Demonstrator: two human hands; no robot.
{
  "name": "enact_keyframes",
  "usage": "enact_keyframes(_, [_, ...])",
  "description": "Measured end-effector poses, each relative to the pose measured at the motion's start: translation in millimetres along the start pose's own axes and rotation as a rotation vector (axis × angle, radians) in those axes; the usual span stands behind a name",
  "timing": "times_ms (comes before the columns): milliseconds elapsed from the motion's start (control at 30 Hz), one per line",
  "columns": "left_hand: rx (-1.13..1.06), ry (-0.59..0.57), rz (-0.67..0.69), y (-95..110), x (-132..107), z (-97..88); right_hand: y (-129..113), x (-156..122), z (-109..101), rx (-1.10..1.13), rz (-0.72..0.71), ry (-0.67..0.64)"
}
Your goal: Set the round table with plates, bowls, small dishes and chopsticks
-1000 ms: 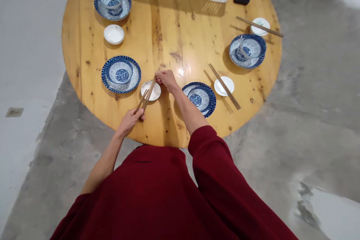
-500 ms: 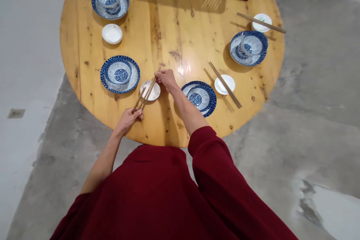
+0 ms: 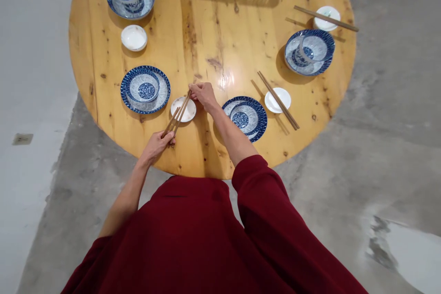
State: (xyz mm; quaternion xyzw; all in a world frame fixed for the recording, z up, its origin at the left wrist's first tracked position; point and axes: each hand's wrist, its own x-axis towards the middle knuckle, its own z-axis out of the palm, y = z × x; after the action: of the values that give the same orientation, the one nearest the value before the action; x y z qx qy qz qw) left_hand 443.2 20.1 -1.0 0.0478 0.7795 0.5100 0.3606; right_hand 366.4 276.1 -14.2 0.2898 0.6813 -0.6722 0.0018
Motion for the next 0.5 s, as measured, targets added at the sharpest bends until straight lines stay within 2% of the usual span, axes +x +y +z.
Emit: enact_keyframes(500, [0.238, 0.004, -0.050, 10.6, 1.4, 3.0, 0.8, 0.3, 2.9, -0.057, -0.019, 0.007])
